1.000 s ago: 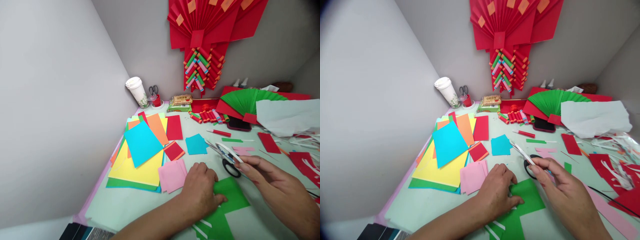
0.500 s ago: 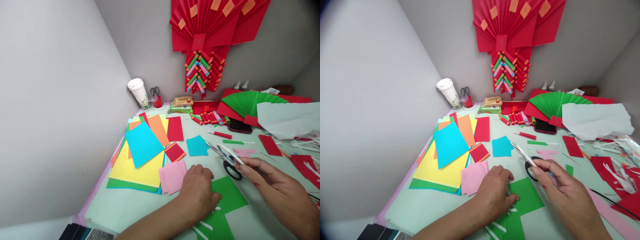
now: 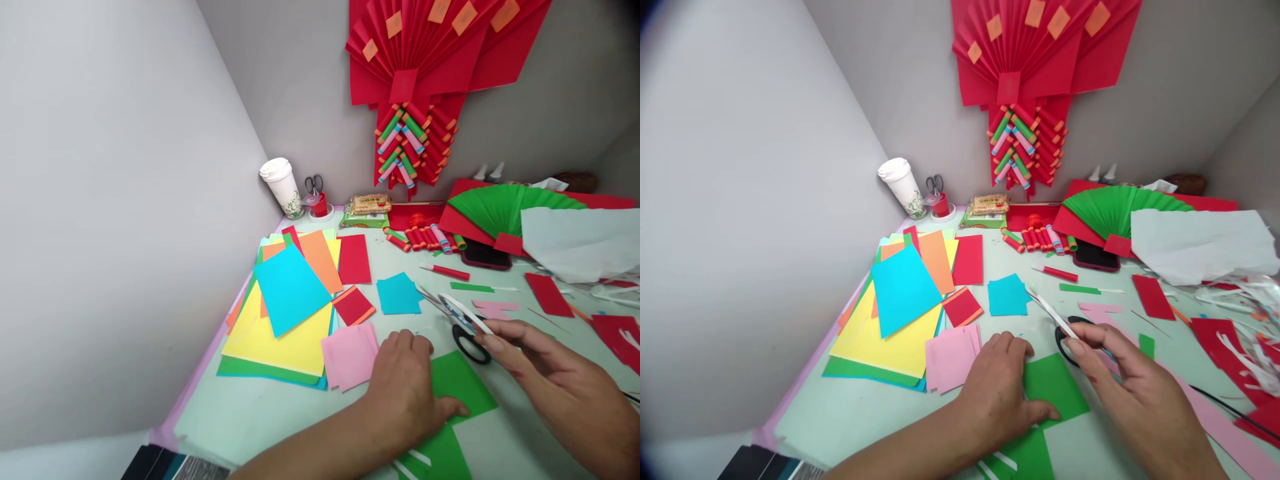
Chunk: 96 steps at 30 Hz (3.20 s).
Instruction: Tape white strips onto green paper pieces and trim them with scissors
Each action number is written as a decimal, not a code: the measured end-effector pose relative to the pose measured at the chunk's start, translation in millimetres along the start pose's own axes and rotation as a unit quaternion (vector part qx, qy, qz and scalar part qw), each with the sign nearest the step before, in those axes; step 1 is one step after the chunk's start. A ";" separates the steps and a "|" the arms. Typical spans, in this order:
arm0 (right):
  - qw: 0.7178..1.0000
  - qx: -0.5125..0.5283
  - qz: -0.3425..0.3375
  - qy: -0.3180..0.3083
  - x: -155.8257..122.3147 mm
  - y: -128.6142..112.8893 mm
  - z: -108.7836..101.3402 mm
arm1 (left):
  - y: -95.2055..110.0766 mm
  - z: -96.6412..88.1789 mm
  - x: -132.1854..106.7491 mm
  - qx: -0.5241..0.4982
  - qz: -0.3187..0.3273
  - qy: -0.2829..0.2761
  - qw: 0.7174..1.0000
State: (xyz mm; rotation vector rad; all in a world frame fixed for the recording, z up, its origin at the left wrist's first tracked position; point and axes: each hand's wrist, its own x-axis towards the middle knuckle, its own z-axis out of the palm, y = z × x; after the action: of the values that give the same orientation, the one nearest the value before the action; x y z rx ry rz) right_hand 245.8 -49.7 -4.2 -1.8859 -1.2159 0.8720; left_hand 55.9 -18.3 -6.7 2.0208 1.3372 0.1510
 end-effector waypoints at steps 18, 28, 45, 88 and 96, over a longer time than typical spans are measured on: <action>0.995 -0.053 -0.083 0.022 2.8 12.8 5.9 | 1.8 6.9 -2.6 -0.012 0.011 0.019 1.000; 0.994 -0.051 -0.093 0.016 1.1 23.2 6.5 | -1.2 15.9 2.1 -0.012 0.013 0.022 1.000; 1.000 0.005 -0.008 0.009 3.3 6.0 7.3 | -5.3 -46.0 1.6 -0.497 -0.080 0.033 0.863; 0.975 0.157 0.009 -0.159 2.1 5.9 14.3 | -1.7 -51.3 -3.7 -0.443 -0.003 0.023 0.896; 0.991 0.024 -0.077 -0.108 -3.0 1.2 21.3 | -2.2 -50.2 -0.6 -0.495 -0.023 0.047 0.867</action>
State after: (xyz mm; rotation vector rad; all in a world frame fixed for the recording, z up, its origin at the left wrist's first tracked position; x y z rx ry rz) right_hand 227.6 -48.5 -15.7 -1.6679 -1.4363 1.0300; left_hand 31.2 6.1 29.7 1.1038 1.0229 0.7546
